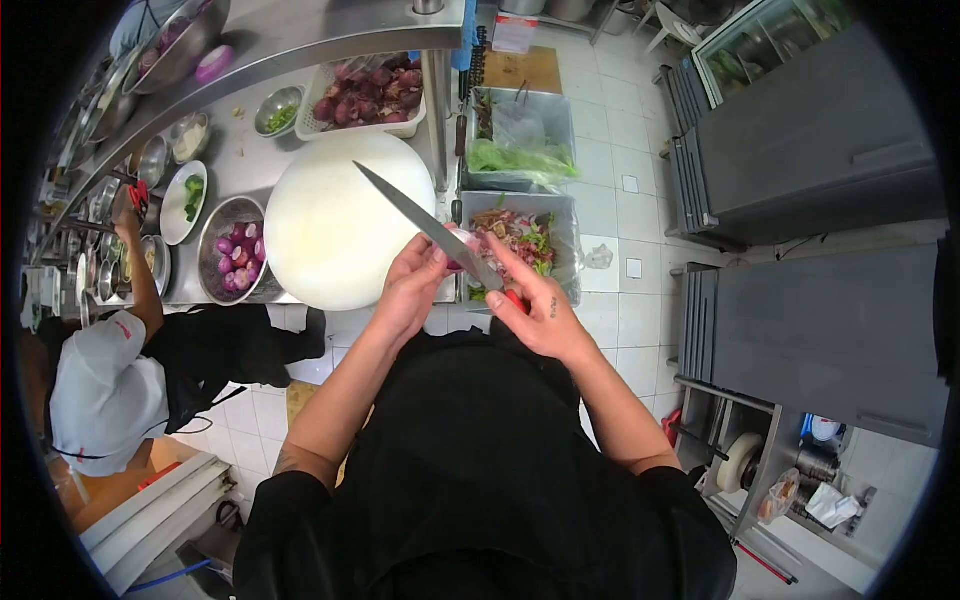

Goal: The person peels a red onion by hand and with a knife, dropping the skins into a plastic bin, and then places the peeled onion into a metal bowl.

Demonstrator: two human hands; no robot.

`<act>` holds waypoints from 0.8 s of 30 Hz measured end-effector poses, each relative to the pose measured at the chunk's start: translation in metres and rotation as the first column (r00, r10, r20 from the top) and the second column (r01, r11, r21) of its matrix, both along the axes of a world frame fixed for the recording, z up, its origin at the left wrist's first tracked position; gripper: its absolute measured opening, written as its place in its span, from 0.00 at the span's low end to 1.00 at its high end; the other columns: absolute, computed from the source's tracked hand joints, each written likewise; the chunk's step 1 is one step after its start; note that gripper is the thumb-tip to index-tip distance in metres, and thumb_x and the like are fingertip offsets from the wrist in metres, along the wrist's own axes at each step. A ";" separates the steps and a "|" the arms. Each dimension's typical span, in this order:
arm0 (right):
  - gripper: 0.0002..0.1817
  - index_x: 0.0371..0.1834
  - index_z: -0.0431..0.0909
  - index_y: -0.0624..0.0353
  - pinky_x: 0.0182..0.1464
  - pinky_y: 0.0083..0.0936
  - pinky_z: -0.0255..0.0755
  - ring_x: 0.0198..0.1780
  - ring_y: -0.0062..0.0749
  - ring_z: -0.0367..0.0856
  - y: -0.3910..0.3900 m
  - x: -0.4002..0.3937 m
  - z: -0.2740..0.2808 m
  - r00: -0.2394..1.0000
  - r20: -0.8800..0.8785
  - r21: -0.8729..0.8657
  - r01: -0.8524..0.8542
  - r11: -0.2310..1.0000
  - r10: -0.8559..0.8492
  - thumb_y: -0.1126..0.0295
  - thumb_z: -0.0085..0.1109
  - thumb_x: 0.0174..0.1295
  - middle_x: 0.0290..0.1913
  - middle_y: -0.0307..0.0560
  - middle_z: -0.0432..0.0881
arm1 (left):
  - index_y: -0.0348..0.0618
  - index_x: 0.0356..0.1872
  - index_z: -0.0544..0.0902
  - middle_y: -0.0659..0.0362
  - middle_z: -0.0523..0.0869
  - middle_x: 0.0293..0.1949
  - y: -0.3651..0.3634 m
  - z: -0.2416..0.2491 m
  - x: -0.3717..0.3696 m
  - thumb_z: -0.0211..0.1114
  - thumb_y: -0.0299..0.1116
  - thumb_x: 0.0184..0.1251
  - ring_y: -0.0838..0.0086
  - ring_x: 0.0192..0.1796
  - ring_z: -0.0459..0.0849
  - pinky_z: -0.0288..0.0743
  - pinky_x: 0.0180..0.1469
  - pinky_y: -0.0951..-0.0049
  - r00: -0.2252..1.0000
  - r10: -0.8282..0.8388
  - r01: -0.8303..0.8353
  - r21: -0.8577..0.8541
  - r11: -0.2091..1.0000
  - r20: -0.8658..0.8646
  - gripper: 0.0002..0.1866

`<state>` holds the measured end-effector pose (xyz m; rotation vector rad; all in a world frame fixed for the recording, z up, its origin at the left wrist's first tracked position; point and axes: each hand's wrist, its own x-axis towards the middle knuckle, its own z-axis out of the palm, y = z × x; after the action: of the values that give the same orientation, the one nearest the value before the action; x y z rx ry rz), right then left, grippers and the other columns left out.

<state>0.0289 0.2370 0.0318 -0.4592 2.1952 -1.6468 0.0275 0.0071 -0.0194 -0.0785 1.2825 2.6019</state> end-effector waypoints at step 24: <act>0.40 0.89 0.59 0.50 0.31 0.24 0.63 0.23 0.20 0.63 -0.006 0.016 -0.007 1.000 -0.020 -0.010 0.015 1.000 -0.015 0.63 0.64 0.76 0.21 0.35 0.64 | 0.35 0.77 0.70 0.53 0.82 0.70 0.004 0.007 0.014 0.62 0.39 0.85 0.67 0.73 0.78 0.66 0.78 0.60 0.996 0.040 -0.050 -0.133 0.990 -0.078 0.28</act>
<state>0.0446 0.2312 0.0246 -0.4651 2.2110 -1.6689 0.0410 0.0114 -0.0126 -0.0336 1.4984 2.5751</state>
